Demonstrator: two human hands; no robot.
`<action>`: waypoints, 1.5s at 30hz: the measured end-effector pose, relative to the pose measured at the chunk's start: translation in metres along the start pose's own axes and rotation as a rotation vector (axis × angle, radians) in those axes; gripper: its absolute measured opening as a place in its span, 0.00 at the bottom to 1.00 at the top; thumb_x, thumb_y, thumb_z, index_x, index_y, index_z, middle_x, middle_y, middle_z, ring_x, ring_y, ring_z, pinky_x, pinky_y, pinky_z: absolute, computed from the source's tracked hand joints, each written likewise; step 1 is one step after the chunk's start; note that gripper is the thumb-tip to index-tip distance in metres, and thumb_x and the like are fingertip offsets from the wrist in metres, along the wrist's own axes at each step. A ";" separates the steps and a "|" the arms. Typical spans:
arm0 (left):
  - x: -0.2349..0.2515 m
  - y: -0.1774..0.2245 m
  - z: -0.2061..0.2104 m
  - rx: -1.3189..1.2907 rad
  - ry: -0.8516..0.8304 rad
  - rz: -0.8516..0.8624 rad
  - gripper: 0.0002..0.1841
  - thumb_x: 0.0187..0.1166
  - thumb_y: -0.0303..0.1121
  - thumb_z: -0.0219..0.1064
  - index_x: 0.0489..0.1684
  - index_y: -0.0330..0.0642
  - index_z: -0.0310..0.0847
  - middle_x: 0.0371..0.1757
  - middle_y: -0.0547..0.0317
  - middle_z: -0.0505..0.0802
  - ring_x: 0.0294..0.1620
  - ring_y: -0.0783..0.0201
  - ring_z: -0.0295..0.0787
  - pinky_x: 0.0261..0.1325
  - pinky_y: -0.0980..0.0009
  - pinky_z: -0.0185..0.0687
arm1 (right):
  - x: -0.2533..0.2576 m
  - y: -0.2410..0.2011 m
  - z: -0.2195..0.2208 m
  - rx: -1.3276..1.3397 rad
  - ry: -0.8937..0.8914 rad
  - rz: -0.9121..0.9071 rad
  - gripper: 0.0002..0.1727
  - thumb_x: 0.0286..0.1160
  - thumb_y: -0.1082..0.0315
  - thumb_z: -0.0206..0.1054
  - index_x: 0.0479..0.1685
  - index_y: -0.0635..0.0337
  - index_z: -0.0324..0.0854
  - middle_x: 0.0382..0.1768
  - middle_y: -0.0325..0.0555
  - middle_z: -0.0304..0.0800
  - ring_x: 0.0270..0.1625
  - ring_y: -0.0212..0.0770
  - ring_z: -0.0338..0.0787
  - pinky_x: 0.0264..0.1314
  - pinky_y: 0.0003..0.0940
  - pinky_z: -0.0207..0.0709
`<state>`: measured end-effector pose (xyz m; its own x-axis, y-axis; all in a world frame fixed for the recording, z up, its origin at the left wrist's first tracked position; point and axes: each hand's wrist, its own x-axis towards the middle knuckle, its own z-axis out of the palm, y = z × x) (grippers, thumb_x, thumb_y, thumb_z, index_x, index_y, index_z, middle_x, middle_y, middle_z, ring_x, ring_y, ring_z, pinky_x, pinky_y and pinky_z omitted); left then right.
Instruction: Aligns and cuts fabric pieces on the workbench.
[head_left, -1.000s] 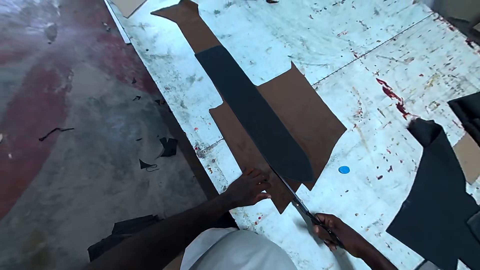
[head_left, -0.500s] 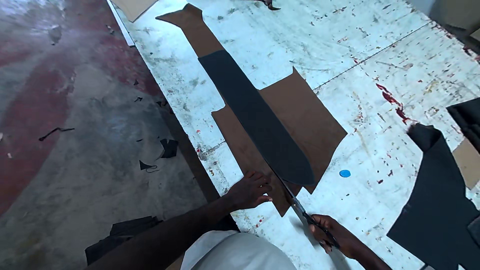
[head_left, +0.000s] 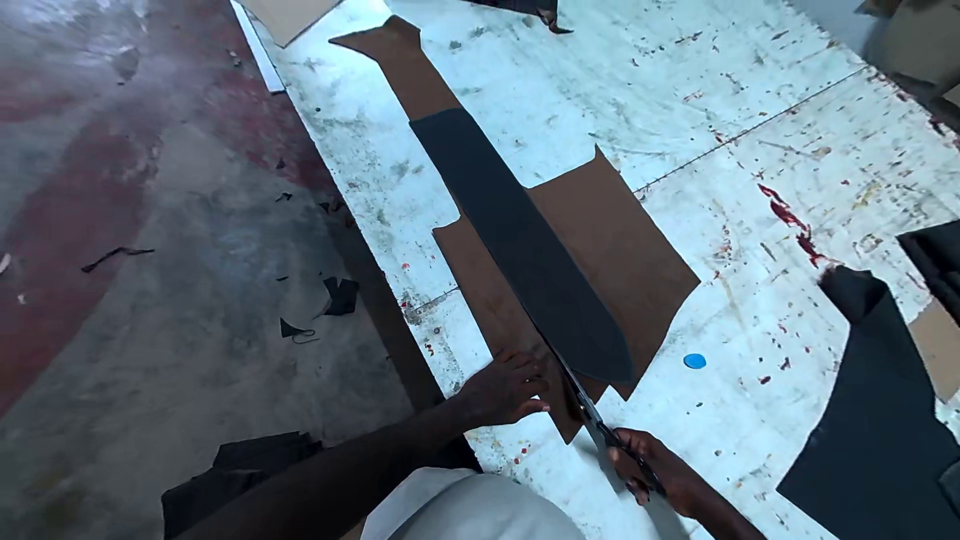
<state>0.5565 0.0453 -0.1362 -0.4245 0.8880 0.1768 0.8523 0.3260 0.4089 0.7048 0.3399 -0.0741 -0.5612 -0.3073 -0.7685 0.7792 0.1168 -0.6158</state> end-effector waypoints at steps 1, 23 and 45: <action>0.000 0.000 0.001 -0.002 0.010 0.002 0.24 0.88 0.59 0.53 0.53 0.56 0.91 0.62 0.63 0.89 0.71 0.61 0.80 0.77 0.57 0.70 | 0.000 -0.001 0.000 0.013 -0.007 0.001 0.32 0.56 0.32 0.79 0.37 0.51 0.76 0.16 0.34 0.74 0.14 0.32 0.78 0.19 0.29 0.79; -0.002 0.006 -0.003 -0.242 0.449 -0.513 0.25 0.82 0.60 0.62 0.69 0.59 0.87 0.85 0.57 0.76 0.92 0.48 0.57 0.91 0.40 0.49 | 0.010 -0.018 0.008 0.013 0.004 0.004 0.29 0.60 0.36 0.79 0.37 0.51 0.76 0.16 0.34 0.74 0.14 0.33 0.78 0.18 0.29 0.79; 0.061 -0.028 -0.066 -1.267 0.827 -1.266 0.30 0.87 0.39 0.66 0.85 0.44 0.59 0.65 0.44 0.87 0.55 0.49 0.90 0.54 0.49 0.88 | 0.005 -0.011 -0.003 0.111 -0.159 0.012 0.35 0.57 0.29 0.78 0.44 0.51 0.77 0.22 0.36 0.78 0.20 0.35 0.82 0.26 0.31 0.84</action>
<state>0.4864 0.0687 -0.0774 -0.8428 -0.0916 -0.5303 -0.5117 -0.1686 0.8424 0.6922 0.3400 -0.0721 -0.5074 -0.4531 -0.7330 0.8164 0.0194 -0.5772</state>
